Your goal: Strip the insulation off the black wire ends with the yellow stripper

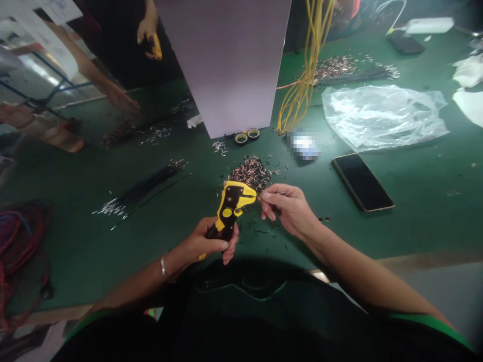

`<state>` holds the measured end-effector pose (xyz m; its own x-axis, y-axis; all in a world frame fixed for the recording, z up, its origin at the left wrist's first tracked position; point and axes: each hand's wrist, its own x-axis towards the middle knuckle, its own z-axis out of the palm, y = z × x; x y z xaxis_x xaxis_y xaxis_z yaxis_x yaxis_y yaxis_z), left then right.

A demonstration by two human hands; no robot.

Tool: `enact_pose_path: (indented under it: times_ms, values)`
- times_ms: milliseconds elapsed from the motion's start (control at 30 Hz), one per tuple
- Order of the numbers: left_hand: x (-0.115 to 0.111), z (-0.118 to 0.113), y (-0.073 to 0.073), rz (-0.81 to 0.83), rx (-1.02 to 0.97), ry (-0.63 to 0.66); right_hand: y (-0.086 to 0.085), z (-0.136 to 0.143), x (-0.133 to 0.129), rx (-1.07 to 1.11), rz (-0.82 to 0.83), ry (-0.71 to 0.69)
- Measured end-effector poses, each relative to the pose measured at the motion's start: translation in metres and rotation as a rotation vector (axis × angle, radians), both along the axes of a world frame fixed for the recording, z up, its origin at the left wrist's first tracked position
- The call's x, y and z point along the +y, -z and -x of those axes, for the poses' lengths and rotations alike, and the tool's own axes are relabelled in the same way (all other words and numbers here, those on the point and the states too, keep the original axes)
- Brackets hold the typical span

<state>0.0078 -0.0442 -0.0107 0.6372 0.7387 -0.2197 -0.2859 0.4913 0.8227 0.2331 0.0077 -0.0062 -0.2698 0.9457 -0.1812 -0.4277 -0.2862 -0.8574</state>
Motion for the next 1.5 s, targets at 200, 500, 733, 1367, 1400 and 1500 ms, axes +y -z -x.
enact_pose_path:
  times_ms: [200,500,733,1367,1400,1500]
  values:
    - [-0.002,-0.002,-0.003,0.007,0.019,-0.041,-0.001,-0.001,0.001,-0.006,0.001,0.017]
    - [-0.003,-0.003,-0.006,0.016,0.048,-0.042,0.000,-0.001,0.003,0.030,0.015,0.010]
    - [-0.005,-0.008,-0.002,-0.022,0.033,-0.087,0.001,-0.002,0.003,0.057,0.029,-0.004]
    - [0.002,-0.008,-0.007,0.013,0.062,-0.184,0.006,-0.003,0.009,0.042,0.055,0.001]
    - [0.003,-0.007,-0.007,-0.001,0.061,-0.204,0.006,-0.004,0.009,0.046,0.058,0.004]
    - [0.008,-0.002,-0.006,-0.052,0.056,-0.280,0.005,-0.005,0.009,0.049,0.054,0.002]
